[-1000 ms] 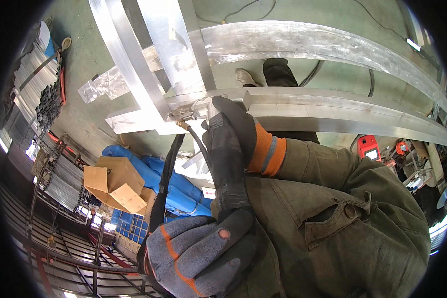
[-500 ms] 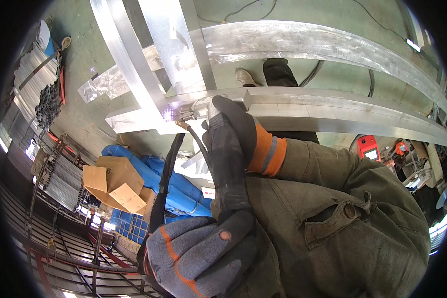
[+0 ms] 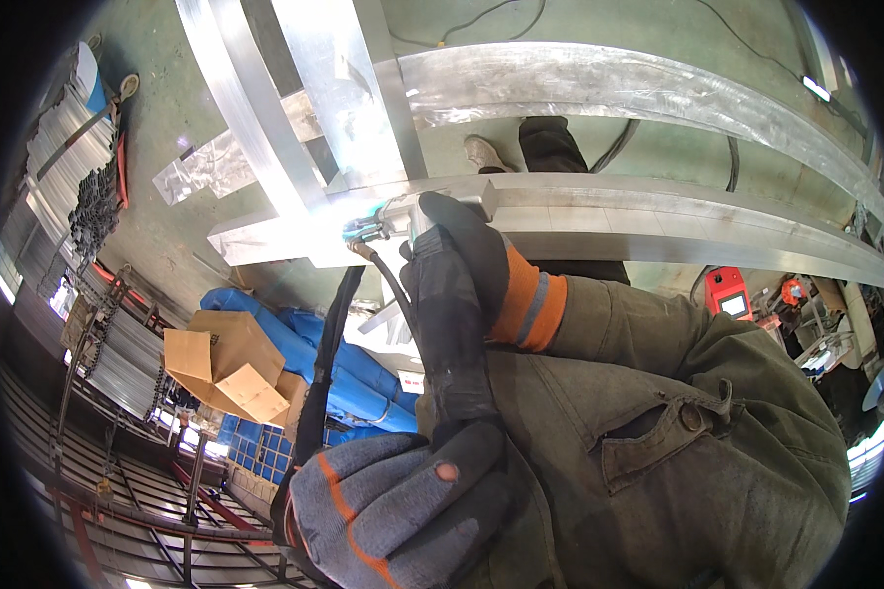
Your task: The person welds a metal frame using a handheld welding torch, moving the torch along the seams of intersecting metal bars. The person pauses briefly to reposition the torch and then continues welding along the same joint.
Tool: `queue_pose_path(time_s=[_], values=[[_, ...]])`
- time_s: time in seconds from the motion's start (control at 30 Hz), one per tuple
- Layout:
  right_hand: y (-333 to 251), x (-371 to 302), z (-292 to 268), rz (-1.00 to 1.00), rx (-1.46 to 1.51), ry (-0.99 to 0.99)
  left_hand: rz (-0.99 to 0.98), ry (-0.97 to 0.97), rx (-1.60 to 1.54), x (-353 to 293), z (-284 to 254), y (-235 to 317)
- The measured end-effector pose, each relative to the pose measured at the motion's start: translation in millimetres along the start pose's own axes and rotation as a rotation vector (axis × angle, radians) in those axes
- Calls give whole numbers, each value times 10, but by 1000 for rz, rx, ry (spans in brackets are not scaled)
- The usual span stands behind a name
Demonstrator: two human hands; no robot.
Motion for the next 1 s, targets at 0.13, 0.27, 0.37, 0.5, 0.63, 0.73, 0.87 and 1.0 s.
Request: queue_pose_path(time_s=[0.13,0.27,0.37,0.5,0.63,0.73,0.87,1.0], values=[[-130,-22,-27,-154,-396,159,11,-61,-35,-42,-12,4],[-71,-7,-14,-66,-260,83,28,-4,-23,-35,-66,-27],[-118,-21,-19,-76,-300,57,19,-32,-134,-13,52,-72],[-181,-7,-13,-85,-306,73,-29,247,7,-27,-49,-67],[-189,31,50,10,-157,-37,-5,258,-12,-29,-53,-49],[-367,20,65,-96,-323,-28,64,294,9,-20,-75,-38],[-329,34,38,-32,-292,-33,-14,153,-58,36,-19,-84],[-312,1,15,-116,-360,41,4,292,-36,29,-132,-43]])
Point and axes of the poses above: each hand's wrist, its own x-axis towards the middle knuckle, its own z-axis out of the palm, y = z × x, the point moved 10 cm from there along x, towards the middle knuckle, and after that the axes turned 11 degrees about z, right-handed, at the moved point
